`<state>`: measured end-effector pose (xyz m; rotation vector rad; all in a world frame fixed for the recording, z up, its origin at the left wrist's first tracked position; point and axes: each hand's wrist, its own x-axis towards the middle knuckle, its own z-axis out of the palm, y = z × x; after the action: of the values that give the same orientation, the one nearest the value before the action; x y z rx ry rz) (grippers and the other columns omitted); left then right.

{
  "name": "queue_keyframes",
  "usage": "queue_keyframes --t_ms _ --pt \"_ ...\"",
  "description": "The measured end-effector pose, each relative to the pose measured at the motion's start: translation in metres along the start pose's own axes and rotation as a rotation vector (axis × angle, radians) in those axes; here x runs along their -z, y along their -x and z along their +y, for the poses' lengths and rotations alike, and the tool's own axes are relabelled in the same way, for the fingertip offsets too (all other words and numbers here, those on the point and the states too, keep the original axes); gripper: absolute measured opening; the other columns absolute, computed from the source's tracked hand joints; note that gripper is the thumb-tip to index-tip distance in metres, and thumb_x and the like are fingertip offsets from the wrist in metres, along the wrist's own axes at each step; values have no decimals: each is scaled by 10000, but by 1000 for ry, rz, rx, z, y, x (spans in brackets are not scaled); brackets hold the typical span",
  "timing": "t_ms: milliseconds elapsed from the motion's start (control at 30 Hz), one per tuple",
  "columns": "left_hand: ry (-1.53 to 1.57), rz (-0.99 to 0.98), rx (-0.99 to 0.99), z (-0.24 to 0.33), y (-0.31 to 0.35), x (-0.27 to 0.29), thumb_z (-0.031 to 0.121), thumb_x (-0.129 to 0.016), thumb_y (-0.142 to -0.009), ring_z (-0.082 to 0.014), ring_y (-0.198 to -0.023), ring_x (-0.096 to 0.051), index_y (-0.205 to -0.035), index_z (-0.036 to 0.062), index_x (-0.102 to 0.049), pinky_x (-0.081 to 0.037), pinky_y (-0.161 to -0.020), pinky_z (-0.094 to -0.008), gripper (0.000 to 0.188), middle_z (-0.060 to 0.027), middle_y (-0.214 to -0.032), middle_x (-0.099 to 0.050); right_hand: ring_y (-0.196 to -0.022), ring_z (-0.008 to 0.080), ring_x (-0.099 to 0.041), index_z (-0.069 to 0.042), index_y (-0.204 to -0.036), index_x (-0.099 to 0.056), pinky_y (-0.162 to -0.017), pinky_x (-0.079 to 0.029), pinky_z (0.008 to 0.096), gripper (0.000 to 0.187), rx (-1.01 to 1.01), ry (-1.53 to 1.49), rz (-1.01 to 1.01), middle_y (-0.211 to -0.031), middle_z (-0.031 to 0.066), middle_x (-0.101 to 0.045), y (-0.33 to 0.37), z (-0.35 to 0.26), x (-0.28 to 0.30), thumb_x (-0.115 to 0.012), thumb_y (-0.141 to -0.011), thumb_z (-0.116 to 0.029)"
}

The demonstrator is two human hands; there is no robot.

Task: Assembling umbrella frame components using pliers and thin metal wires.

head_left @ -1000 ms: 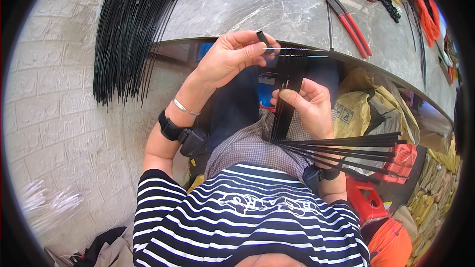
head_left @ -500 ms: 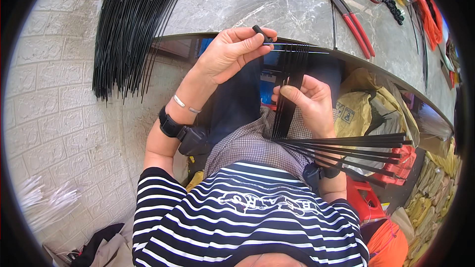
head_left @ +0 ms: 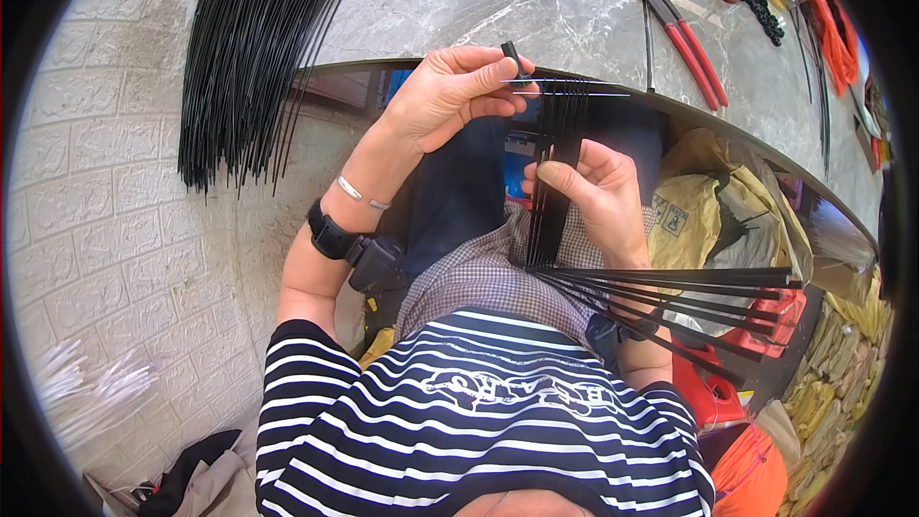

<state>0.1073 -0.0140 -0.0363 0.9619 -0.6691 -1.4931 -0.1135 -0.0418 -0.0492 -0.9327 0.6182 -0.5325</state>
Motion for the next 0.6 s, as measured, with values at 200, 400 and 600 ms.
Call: queue_keyframes --t_ms 200,400,600 --pt "3 -29 13 -4 -3 3 120 -616 -896 -165 -803 -685 -1054 -9 -648 -586 -706 -230 207 -153 -982 -673 -733 140 -673 38 -932 -646 -674 -554 237 99 -6 3 -8 -835 111 -693 0 0 0 -652 -848 -14" --pt "-13 16 -47 -3 -1 -4 102 -597 -905 -170 -885 -674 -1100 5 -636 -579 -779 -237 222 -159 -1041 -655 -729 137 -672 37 -929 -648 -668 -552 235 100 -4 13 6 -829 109 -694 -1 1 -1 -656 -844 -16" --pt "-1 -71 23 3 -1 3 132 -571 -926 -174 -861 -681 -1130 -22 -613 -575 -797 -247 260 -169 -1031 -657 -723 127 -669 36 -916 -656 -660 -541 225 95 2 36 7 -816 101 -694 -3 -1 -3 -661 -839 -20"
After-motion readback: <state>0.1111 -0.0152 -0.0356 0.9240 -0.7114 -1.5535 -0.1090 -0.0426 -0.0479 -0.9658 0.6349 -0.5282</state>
